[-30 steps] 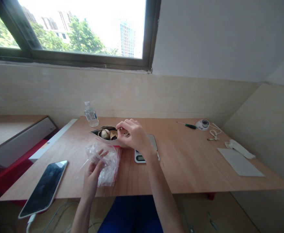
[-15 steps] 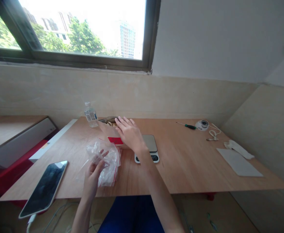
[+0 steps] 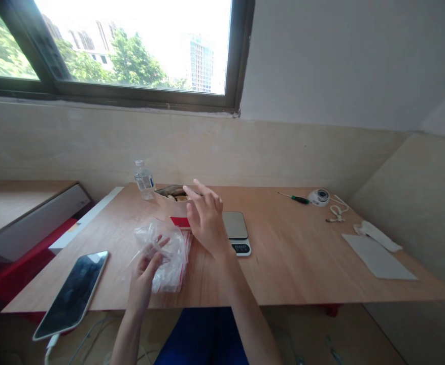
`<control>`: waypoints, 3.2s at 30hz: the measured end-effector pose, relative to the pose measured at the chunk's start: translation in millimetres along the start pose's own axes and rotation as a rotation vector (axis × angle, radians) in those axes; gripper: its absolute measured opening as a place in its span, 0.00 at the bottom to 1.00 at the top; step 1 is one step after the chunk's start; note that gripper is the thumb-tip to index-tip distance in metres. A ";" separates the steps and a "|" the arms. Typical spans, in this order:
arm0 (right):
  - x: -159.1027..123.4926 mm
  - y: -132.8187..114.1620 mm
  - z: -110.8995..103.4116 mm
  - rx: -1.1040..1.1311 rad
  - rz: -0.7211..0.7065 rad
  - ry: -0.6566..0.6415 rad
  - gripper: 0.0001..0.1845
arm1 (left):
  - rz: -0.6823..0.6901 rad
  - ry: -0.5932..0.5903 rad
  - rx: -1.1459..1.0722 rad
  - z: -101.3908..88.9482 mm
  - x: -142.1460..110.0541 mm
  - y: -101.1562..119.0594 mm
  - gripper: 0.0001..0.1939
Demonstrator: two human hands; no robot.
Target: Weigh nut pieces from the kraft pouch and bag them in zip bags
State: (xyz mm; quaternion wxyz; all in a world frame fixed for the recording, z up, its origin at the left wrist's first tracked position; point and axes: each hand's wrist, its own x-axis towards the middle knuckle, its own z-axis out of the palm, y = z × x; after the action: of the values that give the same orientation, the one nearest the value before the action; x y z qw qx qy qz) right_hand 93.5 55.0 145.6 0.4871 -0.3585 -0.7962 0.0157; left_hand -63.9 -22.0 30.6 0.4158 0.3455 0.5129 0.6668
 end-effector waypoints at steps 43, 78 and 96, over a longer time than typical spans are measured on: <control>-14.3 6.0 -7.9 -0.006 0.079 -0.037 0.24 | 0.436 0.483 0.903 -2.5 -8.7 28.2 0.40; -70.6 51.2 76.3 -0.390 -0.014 -0.216 0.11 | 0.380 -0.332 1.381 -17.5 14.4 -50.3 0.25; -84.5 55.7 60.4 -0.274 0.104 -0.400 0.23 | 0.384 -0.341 1.385 -17.9 13.6 -46.7 0.25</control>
State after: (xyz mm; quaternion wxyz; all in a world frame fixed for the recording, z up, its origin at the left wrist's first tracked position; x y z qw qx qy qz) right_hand 99.6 66.4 28.5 0.2651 -0.4514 -0.8520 0.0032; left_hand -76.1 -10.8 -18.5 0.0522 0.7112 0.6752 0.1883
